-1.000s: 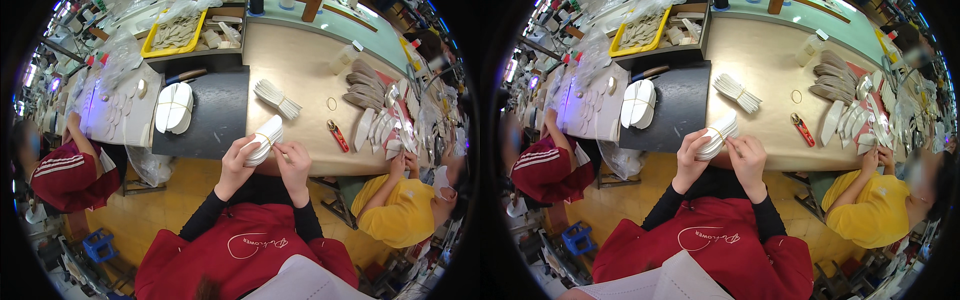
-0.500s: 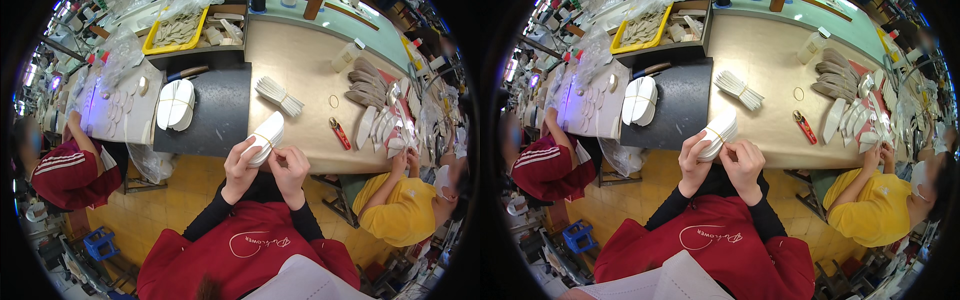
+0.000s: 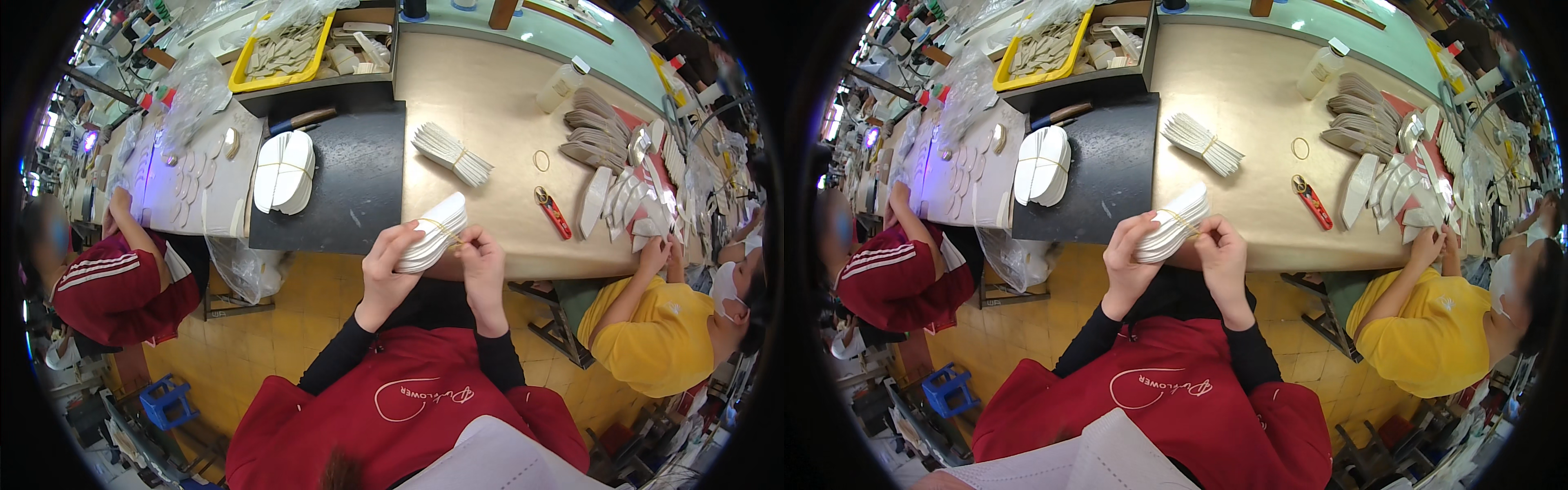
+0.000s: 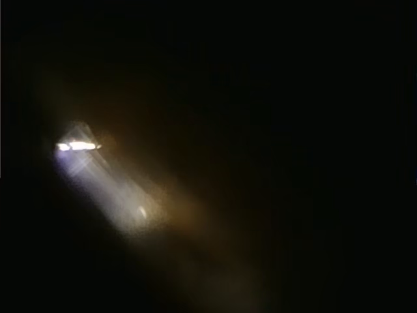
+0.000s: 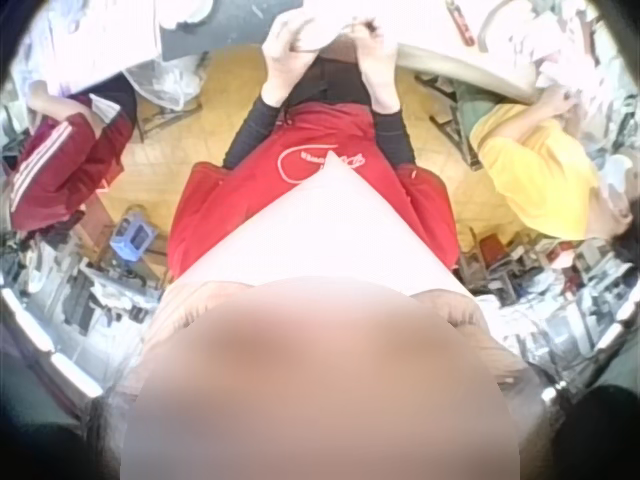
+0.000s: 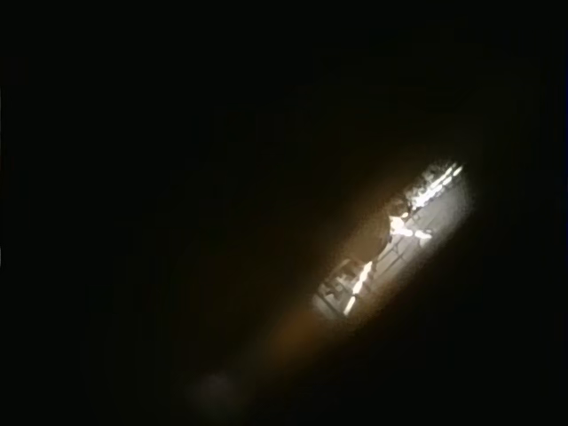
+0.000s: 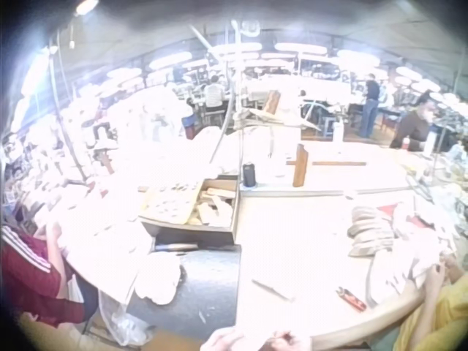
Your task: The person picks white fabric pieces from a stack, places each into a small clear plastic bag, and sets the bagged pieces aside. They repeat this process for multiple pieces, then gather the finished bags into a neat stack and secure them with a rubber band.
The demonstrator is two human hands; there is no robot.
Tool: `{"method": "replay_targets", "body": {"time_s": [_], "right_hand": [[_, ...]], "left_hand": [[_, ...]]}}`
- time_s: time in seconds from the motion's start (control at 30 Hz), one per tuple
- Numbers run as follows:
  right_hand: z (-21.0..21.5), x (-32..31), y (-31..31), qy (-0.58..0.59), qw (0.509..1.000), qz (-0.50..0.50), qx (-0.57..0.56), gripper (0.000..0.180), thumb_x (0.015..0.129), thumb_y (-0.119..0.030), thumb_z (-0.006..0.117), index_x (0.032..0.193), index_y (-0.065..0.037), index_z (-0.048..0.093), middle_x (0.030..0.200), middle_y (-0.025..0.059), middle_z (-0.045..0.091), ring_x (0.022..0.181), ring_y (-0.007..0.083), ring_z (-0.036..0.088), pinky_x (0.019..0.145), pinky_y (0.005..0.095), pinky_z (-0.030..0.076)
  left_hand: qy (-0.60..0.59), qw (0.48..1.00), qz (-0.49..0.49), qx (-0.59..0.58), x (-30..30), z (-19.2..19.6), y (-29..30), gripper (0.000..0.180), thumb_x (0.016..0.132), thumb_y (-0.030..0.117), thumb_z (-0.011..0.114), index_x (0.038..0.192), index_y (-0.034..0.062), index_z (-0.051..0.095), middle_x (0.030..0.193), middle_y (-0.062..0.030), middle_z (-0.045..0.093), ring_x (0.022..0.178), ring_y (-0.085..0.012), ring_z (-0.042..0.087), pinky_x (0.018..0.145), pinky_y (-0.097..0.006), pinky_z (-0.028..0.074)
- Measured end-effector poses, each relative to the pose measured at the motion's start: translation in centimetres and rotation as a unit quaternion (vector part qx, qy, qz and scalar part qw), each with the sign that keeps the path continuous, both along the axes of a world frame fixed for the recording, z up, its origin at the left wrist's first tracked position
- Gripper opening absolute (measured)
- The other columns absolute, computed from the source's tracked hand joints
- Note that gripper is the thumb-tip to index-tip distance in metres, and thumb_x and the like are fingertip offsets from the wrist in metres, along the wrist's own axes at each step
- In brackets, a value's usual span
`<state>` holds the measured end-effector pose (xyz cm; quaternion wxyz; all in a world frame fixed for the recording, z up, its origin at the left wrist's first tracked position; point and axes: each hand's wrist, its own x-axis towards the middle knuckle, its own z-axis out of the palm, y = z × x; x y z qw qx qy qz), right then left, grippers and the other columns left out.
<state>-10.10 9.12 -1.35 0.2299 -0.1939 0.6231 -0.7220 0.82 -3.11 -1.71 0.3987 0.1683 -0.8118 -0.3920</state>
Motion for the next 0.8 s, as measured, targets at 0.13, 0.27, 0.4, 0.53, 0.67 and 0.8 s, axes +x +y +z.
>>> {"method": "replay_targets", "body": {"time_s": [0.13,0.27,0.4,0.53,0.67,0.8], "right_hand": [[0.9,-2.0,1.5,-0.102,0.982,0.006,-0.157,0.004,0.098,-0.005,0.054,0.101,-0.003,0.055,0.1,0.0038,0.055,0.101,0.0147,0.056,0.096,0.0352,0.046],[2.3,-2.1,1.6,-0.05,0.998,0.012,-0.027,0.01,0.097,-0.005,0.058,0.107,-0.002,0.059,0.101,0.0027,0.057,0.096,0.0125,0.055,0.093,0.0287,0.046],[2.0,0.1,-0.6,0.11,0.986,0.084,0.094,0.02,0.089,-0.007,0.074,0.106,-0.002,0.065,0.097,0.0035,0.061,0.085,0.0107,0.058,0.075,0.0261,0.051],[1.1,0.3,-1.4,0.058,0.993,0.022,0.102,0.019,0.086,-0.011,0.078,0.098,0.0,0.068,0.086,0.0079,0.067,0.076,0.0137,0.064,0.07,0.0277,0.053],[1.0,-0.1,-0.8,0.161,0.975,0.05,0.146,0.015,0.09,-0.014,0.071,0.097,-0.001,0.067,0.087,0.0129,0.065,0.076,0.0245,0.065,0.069,0.0337,0.052],[0.5,0.6,-1.6,0.262,0.948,-0.027,0.179,0.009,0.096,-0.009,0.059,0.101,-0.002,0.056,0.089,0.0161,0.061,0.082,0.0365,0.063,0.069,0.0426,0.05]], "left_hand": [[-0.026,0.977,0.03,0.211,0.4,0.1,-1.6,0.049,0.074,-0.001,0.084,0.119,0.0023,0.065,0.114,-0.0101,0.068,0.103,-0.0185,0.067,0.09,-0.029,0.053],[-0.025,0.994,0.077,0.078,0.9,0.2,-2.3,0.047,0.073,-0.002,0.083,0.117,0.0045,0.067,0.111,-0.0127,0.069,0.101,-0.024,0.068,0.088,-0.032,0.054],[-0.02,0.999,0.037,-0.032,0.7,0.1,-1.2,0.048,0.069,-0.002,0.085,0.114,0.0059,0.068,0.114,-0.0166,0.069,0.101,-0.0313,0.069,0.087,-0.037,0.056],[-0.012,0.998,0.012,-0.058,0.9,-0.1,-1.1,0.048,0.067,-0.001,0.086,0.111,0.0058,0.069,0.115,-0.0174,0.069,0.102,-0.0343,0.069,0.087,-0.041,0.057],[-0.016,0.994,-0.01,-0.107,0.9,-0.2,-1.7,0.047,0.067,-0.002,0.085,0.11,0.0055,0.069,0.113,-0.018,0.07,0.1,-0.0355,0.07,0.087,-0.041,0.057],[-0.025,0.994,-0.017,-0.104,0.1,-0.3,-1.5,0.049,0.065,-0.007,0.078,0.111,0.008,0.07,0.113,-0.017,0.07,0.098,-0.0361,0.071,0.083,-0.041,0.06]]}}
